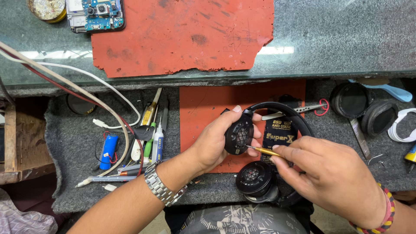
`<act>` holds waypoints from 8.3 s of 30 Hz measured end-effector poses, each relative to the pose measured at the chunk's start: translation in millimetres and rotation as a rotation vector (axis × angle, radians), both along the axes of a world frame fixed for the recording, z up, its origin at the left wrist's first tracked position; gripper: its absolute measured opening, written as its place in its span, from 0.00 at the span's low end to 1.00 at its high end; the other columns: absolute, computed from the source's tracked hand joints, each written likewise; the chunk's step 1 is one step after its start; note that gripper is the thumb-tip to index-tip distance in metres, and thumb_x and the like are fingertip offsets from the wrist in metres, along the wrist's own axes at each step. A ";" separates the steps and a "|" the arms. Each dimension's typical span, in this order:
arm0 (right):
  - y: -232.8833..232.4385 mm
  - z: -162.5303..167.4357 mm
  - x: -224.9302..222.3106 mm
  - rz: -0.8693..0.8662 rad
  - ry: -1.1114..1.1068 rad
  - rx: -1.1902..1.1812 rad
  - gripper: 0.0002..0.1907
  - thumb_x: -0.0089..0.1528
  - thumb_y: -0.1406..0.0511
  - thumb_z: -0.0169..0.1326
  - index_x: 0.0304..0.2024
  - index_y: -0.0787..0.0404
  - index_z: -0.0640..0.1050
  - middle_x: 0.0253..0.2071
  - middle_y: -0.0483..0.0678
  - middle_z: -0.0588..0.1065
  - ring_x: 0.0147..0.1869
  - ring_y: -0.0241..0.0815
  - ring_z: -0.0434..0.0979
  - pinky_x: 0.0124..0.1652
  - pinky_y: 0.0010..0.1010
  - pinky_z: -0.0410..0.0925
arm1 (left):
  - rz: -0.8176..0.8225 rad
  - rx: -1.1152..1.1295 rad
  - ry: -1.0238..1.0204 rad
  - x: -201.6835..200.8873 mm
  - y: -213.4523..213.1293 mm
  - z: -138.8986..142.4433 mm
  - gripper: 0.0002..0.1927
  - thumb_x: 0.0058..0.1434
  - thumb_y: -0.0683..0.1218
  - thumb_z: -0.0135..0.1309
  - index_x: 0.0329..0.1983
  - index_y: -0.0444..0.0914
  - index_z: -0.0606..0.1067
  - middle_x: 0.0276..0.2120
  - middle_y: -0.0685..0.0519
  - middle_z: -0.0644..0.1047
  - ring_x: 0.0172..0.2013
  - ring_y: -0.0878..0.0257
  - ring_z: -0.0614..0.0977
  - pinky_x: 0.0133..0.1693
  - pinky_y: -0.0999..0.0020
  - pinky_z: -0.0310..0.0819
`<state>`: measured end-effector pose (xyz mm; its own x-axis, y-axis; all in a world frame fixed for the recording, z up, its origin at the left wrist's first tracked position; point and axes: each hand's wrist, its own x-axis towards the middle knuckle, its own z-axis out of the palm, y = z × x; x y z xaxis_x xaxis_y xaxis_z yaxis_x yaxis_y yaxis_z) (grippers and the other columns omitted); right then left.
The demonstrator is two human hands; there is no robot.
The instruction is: The person repairs a pair of headphones at a workbench. They hold an earcup and use a small screwdriver to unscrew and pry the back cover off the earcup, pull the foam earpad off the other earcup, and finally separate the housing to expose the internal driver and wiring.
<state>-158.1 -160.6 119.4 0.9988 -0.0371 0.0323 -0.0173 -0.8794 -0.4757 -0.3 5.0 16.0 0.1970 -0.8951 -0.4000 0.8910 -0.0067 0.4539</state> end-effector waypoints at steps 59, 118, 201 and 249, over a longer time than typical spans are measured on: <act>-9.9 30.5 23.2 0.424 0.078 -0.241 0.26 0.51 0.66 0.52 0.54 0.58 0.75 0.43 0.47 0.75 0.42 0.44 0.80 0.35 0.32 0.71 | -0.009 0.001 -0.024 -0.2 -1.7 -2.3 0.33 0.76 0.62 0.34 0.61 0.29 0.70 0.39 0.46 0.79 0.40 0.58 0.83 0.43 0.59 0.83; 2.9 -5.1 81.7 0.364 -0.036 0.074 0.35 0.42 0.59 0.74 0.43 0.65 0.68 0.44 0.57 0.70 0.47 0.62 0.70 0.48 0.45 0.68 | -0.049 -0.012 -0.384 -12.2 -7.6 -8.2 0.39 0.75 0.67 0.22 0.48 0.32 0.73 0.33 0.48 0.79 0.32 0.62 0.82 0.36 0.69 0.81; -12.6 38.3 45.8 0.089 0.103 -0.420 0.13 0.54 0.58 0.63 0.40 0.54 0.85 0.23 0.43 0.73 0.27 0.45 0.78 0.25 0.37 0.69 | -0.040 0.027 -0.140 0.6 -7.2 -0.8 0.33 0.75 0.62 0.36 0.59 0.27 0.71 0.39 0.45 0.78 0.33 0.60 0.83 0.35 0.64 0.85; -20.8 36.0 38.8 0.192 0.163 -0.306 0.18 0.52 0.64 0.58 0.46 0.53 0.81 0.39 0.41 0.78 0.34 0.44 0.81 0.28 0.35 0.72 | -0.046 0.020 -0.150 0.7 -5.9 0.5 0.33 0.75 0.62 0.36 0.58 0.28 0.72 0.40 0.45 0.79 0.35 0.60 0.83 0.36 0.63 0.85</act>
